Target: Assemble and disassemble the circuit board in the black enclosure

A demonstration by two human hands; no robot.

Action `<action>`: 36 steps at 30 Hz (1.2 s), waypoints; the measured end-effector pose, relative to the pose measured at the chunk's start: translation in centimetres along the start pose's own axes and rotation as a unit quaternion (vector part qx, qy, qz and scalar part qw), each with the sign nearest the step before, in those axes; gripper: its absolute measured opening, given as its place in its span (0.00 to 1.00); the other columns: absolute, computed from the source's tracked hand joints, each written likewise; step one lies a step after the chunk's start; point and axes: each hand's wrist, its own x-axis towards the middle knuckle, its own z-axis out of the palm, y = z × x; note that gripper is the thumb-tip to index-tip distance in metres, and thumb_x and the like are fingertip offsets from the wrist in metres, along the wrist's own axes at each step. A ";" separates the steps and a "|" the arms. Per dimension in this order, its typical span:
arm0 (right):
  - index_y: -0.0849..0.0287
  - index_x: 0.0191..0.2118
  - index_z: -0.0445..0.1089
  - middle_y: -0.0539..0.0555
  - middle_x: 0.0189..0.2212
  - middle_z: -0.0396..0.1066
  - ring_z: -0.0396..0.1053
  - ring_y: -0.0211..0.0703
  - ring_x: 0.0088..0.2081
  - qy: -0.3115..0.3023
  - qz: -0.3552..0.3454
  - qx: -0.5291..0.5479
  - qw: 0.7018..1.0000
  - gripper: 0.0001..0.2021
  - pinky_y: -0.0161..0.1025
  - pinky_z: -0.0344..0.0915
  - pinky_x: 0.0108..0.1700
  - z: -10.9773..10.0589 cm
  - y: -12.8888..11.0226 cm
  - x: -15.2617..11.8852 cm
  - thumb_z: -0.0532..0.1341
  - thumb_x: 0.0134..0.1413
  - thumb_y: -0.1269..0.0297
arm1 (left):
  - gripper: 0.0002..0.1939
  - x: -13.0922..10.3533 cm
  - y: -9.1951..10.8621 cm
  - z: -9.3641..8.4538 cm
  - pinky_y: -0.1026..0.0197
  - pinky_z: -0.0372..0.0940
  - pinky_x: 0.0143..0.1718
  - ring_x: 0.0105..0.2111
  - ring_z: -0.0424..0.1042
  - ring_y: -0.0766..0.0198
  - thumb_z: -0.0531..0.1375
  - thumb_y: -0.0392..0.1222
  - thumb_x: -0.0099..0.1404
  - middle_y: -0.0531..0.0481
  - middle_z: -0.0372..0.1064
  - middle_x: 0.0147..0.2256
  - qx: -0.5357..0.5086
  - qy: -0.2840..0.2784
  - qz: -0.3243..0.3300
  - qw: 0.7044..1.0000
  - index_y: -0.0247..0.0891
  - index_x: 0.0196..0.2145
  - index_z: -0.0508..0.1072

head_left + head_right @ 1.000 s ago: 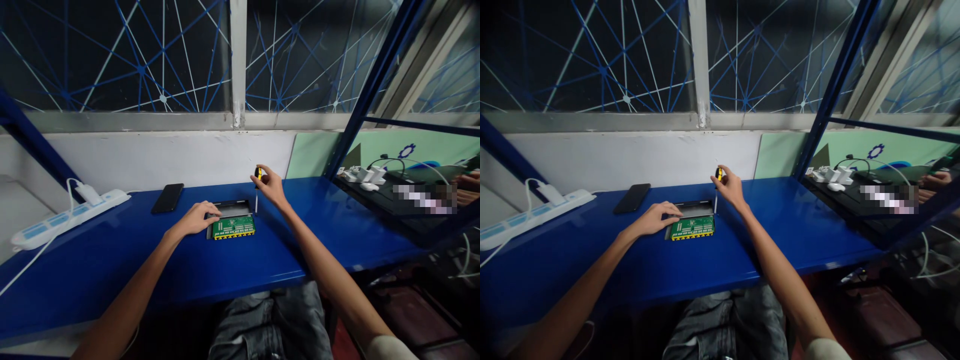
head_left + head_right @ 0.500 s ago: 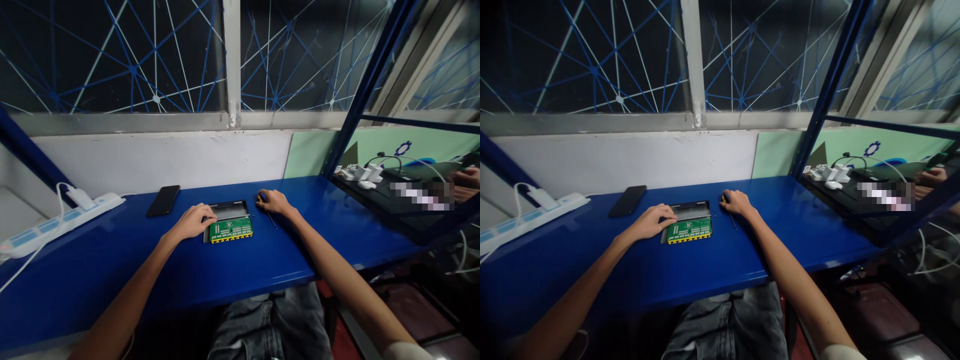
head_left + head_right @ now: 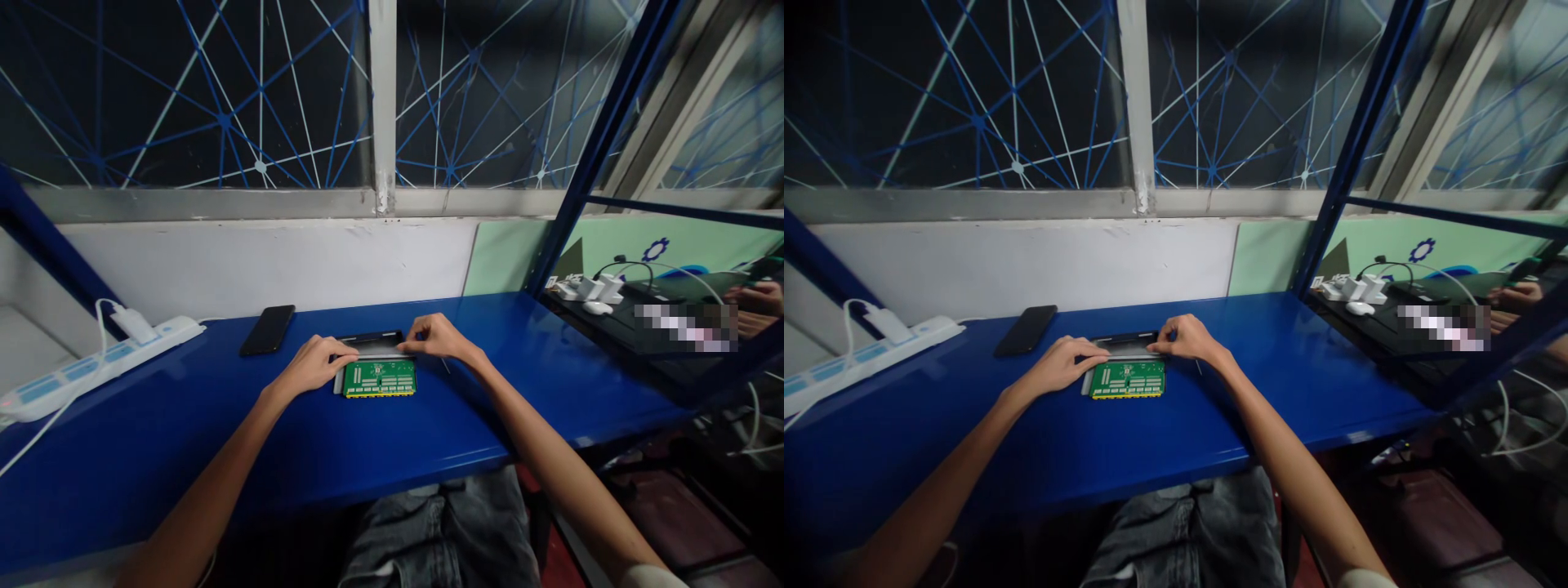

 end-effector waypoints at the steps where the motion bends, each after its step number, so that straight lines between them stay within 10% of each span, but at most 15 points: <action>1: 0.59 0.29 0.79 0.52 0.29 0.75 0.67 0.36 0.28 -0.010 -0.012 0.006 1.000 0.16 0.33 0.55 0.30 0.2 -0.2 0.0 0.65 0.50 0.49 | 0.14 0.0 0.1 0.0 0.59 0.64 0.43 0.42 0.74 0.57 0.56 0.46 0.68 0.48 0.78 0.42 -0.002 0.008 0.005 1.000 0.43 0.41 0.80; 16: 0.60 0.29 0.73 0.52 0.26 0.71 0.64 0.37 0.26 -0.130 0.022 -0.043 0.990 0.21 0.34 0.52 0.27 1.3 -0.6 0.0 0.59 0.55 0.44 | 0.12 0.1 0.3 0.0 0.55 0.67 0.45 0.42 0.74 0.56 0.57 0.44 0.68 0.48 0.78 0.40 -0.023 0.075 0.042 0.996 0.42 0.38 0.80; 24: 0.60 0.35 0.65 0.47 0.23 0.67 0.62 0.32 0.17 -0.028 0.058 0.179 0.982 0.21 0.32 0.56 0.21 1.1 -1.3 0.0 0.61 0.53 0.43 | 0.13 0.0 0.9 -1.7 0.54 0.67 0.46 0.43 0.72 0.57 0.57 0.49 0.67 0.46 0.76 0.42 -0.060 0.149 0.035 0.986 0.41 0.41 0.78; 36: 0.58 0.38 0.64 0.48 0.23 0.66 0.63 0.37 0.23 0.072 0.002 0.052 0.996 0.17 0.34 0.55 0.27 1.7 -1.1 0.3 0.60 0.56 0.47 | 0.17 -0.5 -0.4 -2.5 0.58 0.66 0.38 0.33 0.73 0.59 0.60 0.54 0.63 0.46 0.77 0.43 -0.015 0.144 -0.081 0.986 0.42 0.44 0.79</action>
